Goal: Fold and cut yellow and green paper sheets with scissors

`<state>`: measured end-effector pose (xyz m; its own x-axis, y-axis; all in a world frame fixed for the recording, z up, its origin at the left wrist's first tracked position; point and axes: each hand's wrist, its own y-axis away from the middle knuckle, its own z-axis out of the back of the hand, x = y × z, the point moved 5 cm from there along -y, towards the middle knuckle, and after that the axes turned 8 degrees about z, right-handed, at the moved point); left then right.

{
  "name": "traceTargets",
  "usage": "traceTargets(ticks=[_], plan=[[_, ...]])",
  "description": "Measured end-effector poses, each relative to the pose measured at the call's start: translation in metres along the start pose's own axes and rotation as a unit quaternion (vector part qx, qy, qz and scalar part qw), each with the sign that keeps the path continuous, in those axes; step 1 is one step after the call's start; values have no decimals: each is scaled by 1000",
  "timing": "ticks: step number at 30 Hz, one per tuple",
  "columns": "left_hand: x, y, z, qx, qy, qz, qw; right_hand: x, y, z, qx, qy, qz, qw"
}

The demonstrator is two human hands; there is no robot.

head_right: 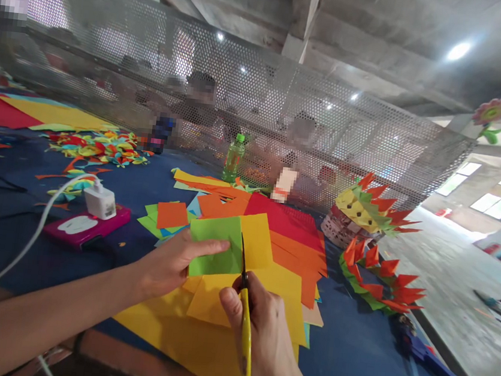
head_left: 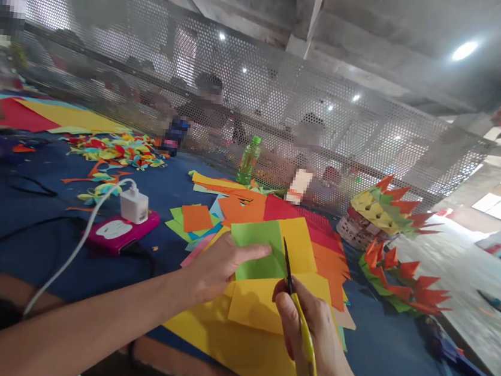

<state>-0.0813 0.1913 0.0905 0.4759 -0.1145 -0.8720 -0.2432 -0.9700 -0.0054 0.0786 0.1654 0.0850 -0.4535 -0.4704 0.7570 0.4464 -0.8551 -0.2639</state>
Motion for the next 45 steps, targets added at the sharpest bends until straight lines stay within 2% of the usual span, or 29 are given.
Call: traceTargets(ticks=[7,16,19,24,33,41,45], plan=[[-1,1,-1,7,-1,11,1000,-3,2,-2,-12,-15,4,1000],[-3,2,-4,33,-10,-6,999,-9,2,-4,8,-10,21,1000],[-3,3,-4,27,-9,-7,1000,-3,1,-1,-1,7,34,999],[4,1,0,-2,-1,30,1000,4,1,1,-26,27,33,999],[6,3,-4,7,-4,25,1000,-6,6,1,-35,71,39,996],[3,5,-5,-12,-14,31,999,-11,5,-2,-46,45,24,998],[3,4,-6,-2,-13,37,999,-16,4,-4,-51,31,23,998]])
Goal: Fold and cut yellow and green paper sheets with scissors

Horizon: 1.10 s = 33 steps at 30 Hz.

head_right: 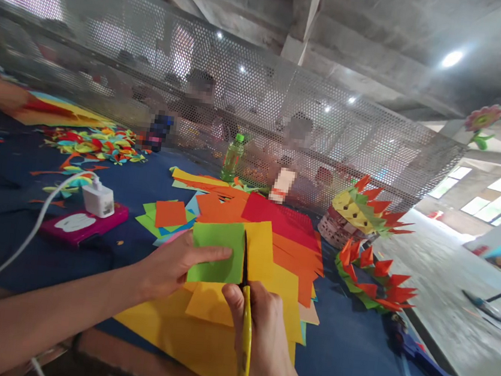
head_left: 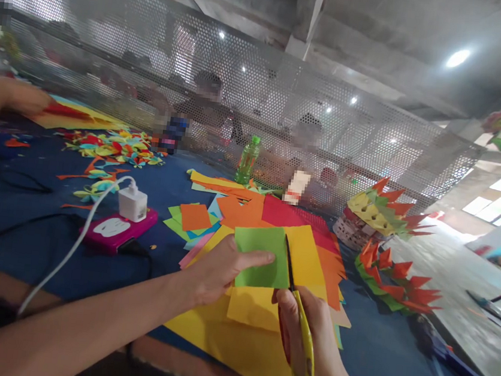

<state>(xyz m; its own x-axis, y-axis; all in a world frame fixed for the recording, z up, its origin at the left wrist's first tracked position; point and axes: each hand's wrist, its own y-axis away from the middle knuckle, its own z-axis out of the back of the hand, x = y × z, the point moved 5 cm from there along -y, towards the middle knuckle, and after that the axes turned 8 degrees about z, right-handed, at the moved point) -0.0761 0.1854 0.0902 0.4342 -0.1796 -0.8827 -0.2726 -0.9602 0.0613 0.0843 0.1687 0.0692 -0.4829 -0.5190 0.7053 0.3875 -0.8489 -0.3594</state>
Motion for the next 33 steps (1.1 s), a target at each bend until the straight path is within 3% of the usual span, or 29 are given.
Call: traceTargets(ticks=[5,13,33], plan=[[0,0,-1,14,11,-2,1000,-6,0,0,-2,23,1,1000],[0,3,-3,18,2,-8,1000,8,-5,4,16,36,42,998],[3,1,-5,41,21,6,999,-11,1,-1,-6,15,2,1000]])
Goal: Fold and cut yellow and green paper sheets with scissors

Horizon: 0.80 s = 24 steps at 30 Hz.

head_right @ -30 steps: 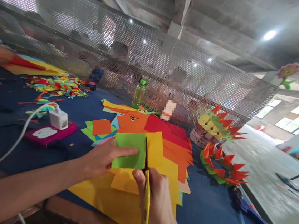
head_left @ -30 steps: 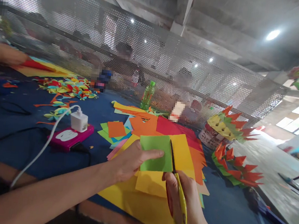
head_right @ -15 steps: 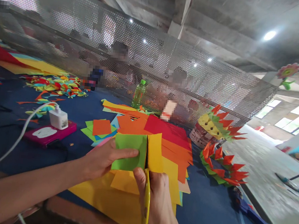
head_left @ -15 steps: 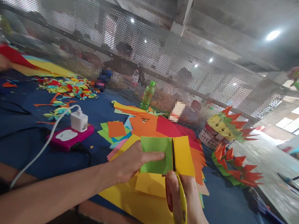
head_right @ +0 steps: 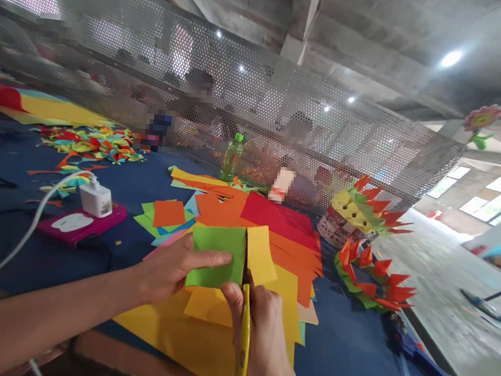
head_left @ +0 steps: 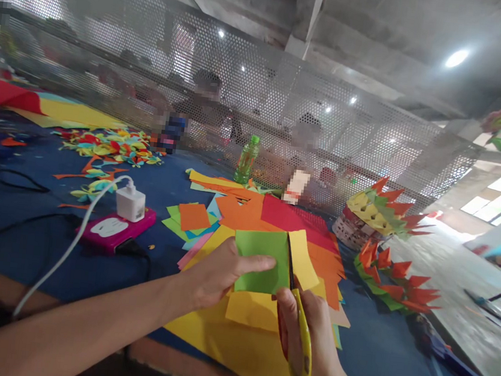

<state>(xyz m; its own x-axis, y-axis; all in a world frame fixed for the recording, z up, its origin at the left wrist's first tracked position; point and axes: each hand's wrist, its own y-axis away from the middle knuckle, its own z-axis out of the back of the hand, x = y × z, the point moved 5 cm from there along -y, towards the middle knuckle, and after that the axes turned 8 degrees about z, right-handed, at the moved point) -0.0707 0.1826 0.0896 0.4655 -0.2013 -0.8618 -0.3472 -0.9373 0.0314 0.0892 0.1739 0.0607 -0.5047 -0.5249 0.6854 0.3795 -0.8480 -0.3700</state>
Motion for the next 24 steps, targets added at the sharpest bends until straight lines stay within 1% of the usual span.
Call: traceTargets(ticks=[2,5,8,10,17,24], plan=[[0,0,0,3,2,0,1000,0,-1,0,2,1,0,1000],[0,0,0,6,-1,-1,1000,5,-3,3,-8,12,19,1000],[-2,1,-1,15,-10,-18,1000,10,-5,4,-6,16,37,999],[-3,1,-2,17,-18,-23,999,11,-5,4,2,12,36,999],[-1,1,0,15,-27,-11,999,12,-5,5,5,15,34,999],[-2,0,1,15,-27,-13,999,8,-4,3,12,20,25,999]])
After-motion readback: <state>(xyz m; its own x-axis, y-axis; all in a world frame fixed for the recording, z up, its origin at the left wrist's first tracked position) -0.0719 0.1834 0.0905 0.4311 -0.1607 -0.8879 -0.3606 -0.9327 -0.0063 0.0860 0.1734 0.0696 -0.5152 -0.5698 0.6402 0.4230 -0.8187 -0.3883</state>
